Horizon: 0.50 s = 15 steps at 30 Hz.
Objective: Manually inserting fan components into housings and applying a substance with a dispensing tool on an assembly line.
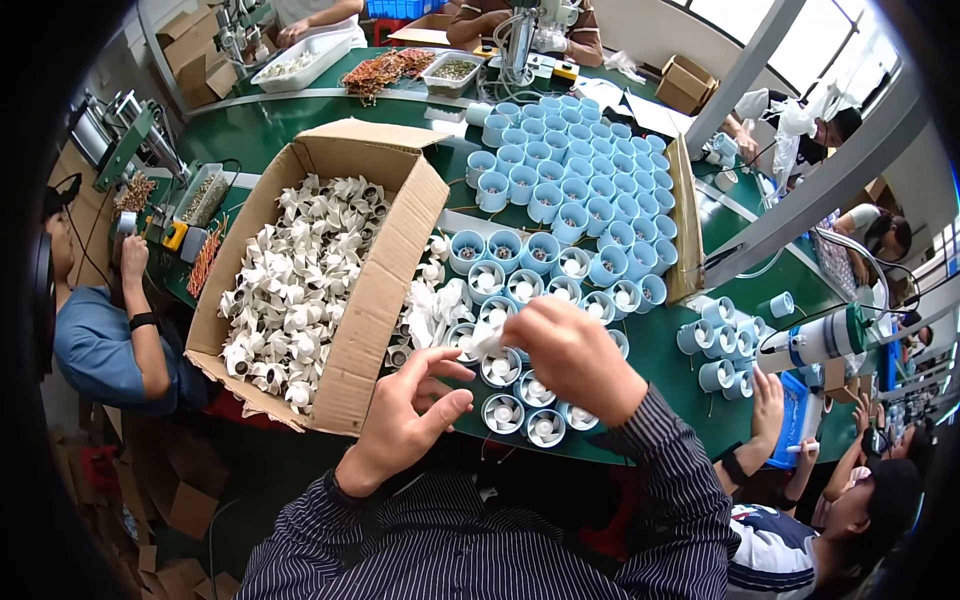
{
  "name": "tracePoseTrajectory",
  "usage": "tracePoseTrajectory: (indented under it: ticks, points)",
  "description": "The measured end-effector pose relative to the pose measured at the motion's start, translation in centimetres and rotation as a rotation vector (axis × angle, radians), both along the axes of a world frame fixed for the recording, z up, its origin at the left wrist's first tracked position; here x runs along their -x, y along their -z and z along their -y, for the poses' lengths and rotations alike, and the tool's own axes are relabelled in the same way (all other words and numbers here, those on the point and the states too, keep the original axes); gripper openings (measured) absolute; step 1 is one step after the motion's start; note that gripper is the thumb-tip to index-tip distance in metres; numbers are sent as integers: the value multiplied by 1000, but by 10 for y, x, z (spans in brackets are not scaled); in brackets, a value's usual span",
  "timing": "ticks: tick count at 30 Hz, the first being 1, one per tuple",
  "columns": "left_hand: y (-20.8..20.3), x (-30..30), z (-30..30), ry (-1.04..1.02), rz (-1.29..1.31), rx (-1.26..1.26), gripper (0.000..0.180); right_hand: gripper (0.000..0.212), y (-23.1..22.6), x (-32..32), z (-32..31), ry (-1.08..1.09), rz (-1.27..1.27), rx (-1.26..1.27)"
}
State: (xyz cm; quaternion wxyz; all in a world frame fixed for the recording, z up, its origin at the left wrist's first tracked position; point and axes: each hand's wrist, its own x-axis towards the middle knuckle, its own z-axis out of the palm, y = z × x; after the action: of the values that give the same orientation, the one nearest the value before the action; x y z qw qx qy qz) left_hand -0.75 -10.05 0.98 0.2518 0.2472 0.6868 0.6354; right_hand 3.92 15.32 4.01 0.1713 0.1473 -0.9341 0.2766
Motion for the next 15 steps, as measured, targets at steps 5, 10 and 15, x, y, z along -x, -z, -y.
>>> tracePoseTrajectory:
  ticks: [5, 10, 15]
  points:
    - [-15, -12, 25, 111, -250, 133, 37, 6, 36, 50, -98, 365, 3, 142]
    - [-23, -22, 68, 98, -315, 209, 26, 10, 62, 83, -115, 429, 217, 178]
    - [-35, -15, 107, -10, -358, 269, 22, 12, 81, 97, -117, 359, 188, 71]
